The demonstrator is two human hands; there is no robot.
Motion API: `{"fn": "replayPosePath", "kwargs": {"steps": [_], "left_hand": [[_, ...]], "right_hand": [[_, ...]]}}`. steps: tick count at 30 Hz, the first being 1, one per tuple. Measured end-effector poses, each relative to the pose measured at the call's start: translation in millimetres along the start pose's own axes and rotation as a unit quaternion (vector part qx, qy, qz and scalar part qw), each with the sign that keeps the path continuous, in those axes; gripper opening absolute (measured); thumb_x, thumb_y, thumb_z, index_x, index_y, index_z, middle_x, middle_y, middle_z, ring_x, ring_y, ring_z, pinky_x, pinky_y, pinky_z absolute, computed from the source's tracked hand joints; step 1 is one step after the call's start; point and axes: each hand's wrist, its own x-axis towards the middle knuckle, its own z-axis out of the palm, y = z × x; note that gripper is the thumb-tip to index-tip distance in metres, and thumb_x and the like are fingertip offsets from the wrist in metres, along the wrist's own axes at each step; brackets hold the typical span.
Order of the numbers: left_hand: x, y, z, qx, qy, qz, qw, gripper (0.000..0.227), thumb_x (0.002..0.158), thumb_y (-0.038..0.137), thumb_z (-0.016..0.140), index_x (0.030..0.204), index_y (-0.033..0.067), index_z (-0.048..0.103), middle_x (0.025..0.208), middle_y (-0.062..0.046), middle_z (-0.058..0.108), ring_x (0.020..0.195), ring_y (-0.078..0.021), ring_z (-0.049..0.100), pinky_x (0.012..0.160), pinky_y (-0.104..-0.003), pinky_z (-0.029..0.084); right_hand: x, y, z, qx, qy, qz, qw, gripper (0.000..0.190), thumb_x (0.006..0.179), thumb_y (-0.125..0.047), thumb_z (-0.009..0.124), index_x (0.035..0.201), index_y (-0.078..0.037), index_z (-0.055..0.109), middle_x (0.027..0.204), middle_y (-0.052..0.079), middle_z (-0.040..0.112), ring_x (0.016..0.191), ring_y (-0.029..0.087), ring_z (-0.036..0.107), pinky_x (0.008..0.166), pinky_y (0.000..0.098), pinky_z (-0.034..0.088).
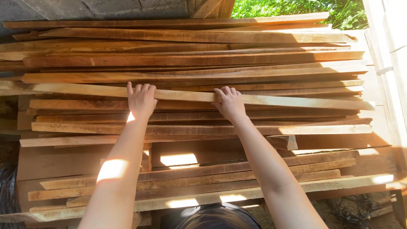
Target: Sorting and arranging thin wood planks into a storage or drying rack.
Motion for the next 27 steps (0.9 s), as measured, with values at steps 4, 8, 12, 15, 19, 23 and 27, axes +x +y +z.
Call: {"fn": "replayPosePath", "kwargs": {"steps": [4,8,12,15,19,23,27], "left_hand": [[-5,-14,-4,0.024,-0.071,0.018,0.997,0.048,0.079,0.04,0.083,0.121,0.0263,0.064,0.124,0.005,0.069,0.125,-0.0249,0.061,0.124,-0.063,0.009],[-29,-3,-81,-0.019,-0.203,0.054,0.978,0.045,0.088,0.045,0.075,0.128,0.0294,0.062,0.132,0.008,0.066,0.133,-0.0201,0.057,0.126,-0.054,0.018],[-61,22,-171,-0.156,-0.209,0.085,0.962,0.048,0.09,0.047,0.072,0.129,0.0201,0.063,0.134,-0.001,0.066,0.125,-0.0273,0.064,0.115,-0.049,0.042],[-91,43,-234,-0.208,-0.122,0.127,0.962,0.042,0.095,0.046,0.068,0.124,0.0157,0.065,0.125,-0.003,0.068,0.115,-0.0301,0.069,0.101,-0.047,0.049],[-127,52,-279,-0.183,-0.057,0.151,0.97,0.044,0.092,0.048,0.071,0.122,0.0181,0.065,0.12,0.001,0.068,0.11,-0.0276,0.07,0.093,-0.044,0.054],[-172,76,-322,-0.151,-0.175,0.061,0.971,0.052,0.09,0.059,0.064,0.133,0.0293,0.062,0.121,0.002,0.071,0.118,-0.0242,0.066,0.1,-0.039,0.049],[-241,86,-253,-0.19,-0.085,0.077,0.975,0.048,0.076,0.049,0.08,0.118,0.0268,0.071,0.101,0.003,0.076,0.096,-0.0228,0.068,0.088,-0.036,0.049]], "right_hand": [[-23,-2,-23,0.028,-0.061,-0.046,0.997,0.051,0.094,-0.049,0.066,0.137,-0.024,0.058,0.128,0.003,0.055,0.12,0.028,0.058,0.098,0.0465,0.051],[-53,2,-35,0.055,-0.103,-0.069,0.991,0.05,0.099,-0.05,0.058,0.14,-0.022,0.054,0.128,0.004,0.061,0.125,0.026,0.061,0.095,0.0449,0.05],[-76,13,-78,0.124,-0.002,-0.076,0.989,0.052,0.089,-0.057,0.065,0.124,-0.02,0.062,0.117,0.003,0.07,0.111,0.029,0.07,0.088,0.0461,0.053],[-92,15,-117,0.126,0.065,-0.077,0.987,0.049,0.08,-0.059,0.075,0.108,-0.019,0.072,0.099,0.002,0.074,0.096,0.03,0.073,0.08,0.044,0.056],[-135,7,-165,0.113,0.116,-0.067,0.985,0.053,0.075,-0.067,0.079,0.098,-0.019,0.072,0.087,0.001,0.07,0.089,0.029,0.073,0.078,0.0415,0.055],[-187,-7,-191,0.091,0.111,-0.031,0.989,0.055,0.069,-0.07,0.081,0.099,-0.025,0.073,0.087,-0.004,0.07,0.088,0.022,0.072,0.078,0.0358,0.053],[-248,-8,-157,0.12,0.069,0.001,0.99,0.053,0.064,-0.07,0.084,0.096,-0.03,0.074,0.086,-0.01,0.071,0.089,0.017,0.072,0.079,0.0342,0.05]]}}
